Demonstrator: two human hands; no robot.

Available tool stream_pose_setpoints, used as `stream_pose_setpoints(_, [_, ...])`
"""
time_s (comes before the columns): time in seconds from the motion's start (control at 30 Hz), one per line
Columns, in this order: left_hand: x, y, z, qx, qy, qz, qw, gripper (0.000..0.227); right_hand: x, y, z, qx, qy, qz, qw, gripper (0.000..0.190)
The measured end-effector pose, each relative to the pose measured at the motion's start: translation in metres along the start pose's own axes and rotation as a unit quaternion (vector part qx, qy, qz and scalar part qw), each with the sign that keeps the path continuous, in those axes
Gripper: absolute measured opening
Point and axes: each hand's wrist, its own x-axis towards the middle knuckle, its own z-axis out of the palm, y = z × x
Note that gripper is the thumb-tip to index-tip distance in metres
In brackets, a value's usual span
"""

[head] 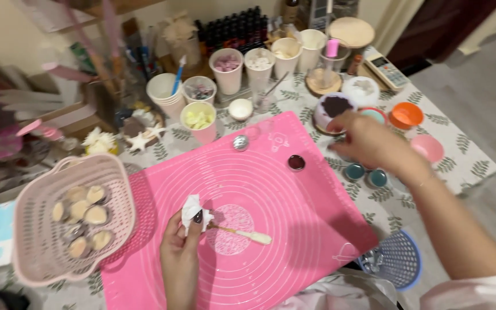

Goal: Cleaning and preparing shell-shaped wax components for candle decoration on a studio workspace.

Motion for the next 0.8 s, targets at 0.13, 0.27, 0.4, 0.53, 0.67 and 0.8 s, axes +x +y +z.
stream_pose_setpoints(0.13, [0.005, -0.012, 0.007, 0.007, -0.017, 0.005, 1.0, 0.035, -0.019, 0.031, 0.05, 0.001, 0.059, -0.192, 0.98, 0.048])
stream_pose_setpoints(0.27, [0.014, -0.025, 0.006, 0.029, -0.002, 0.012, 1.0, 0.041, -0.058, 0.018, 0.065, 0.042, 0.069, -0.146, 0.986, 0.051])
stream_pose_setpoints(0.4, [0.027, -0.034, 0.005, 0.039, 0.008, 0.035, 0.999, 0.048, -0.094, 0.001, 0.072, 0.192, 0.046, -0.091, 0.976, 0.041])
stream_pose_setpoints(0.53, [0.022, -0.016, 0.019, 0.05, 0.009, 0.038, 0.998, 0.048, -0.106, 0.015, 0.079, 0.235, 0.083, -0.085, 0.965, 0.038])
stream_pose_setpoints(0.67, [0.021, -0.006, 0.028, 0.078, 0.022, 0.041, 0.996, 0.051, -0.107, 0.046, 0.087, 0.221, 0.152, -0.055, 0.962, 0.033])
stream_pose_setpoints(0.8, [0.025, -0.012, 0.031, 0.076, 0.029, 0.055, 0.995, 0.052, -0.105, 0.073, 0.097, 0.183, 0.272, 0.041, 0.944, 0.03])
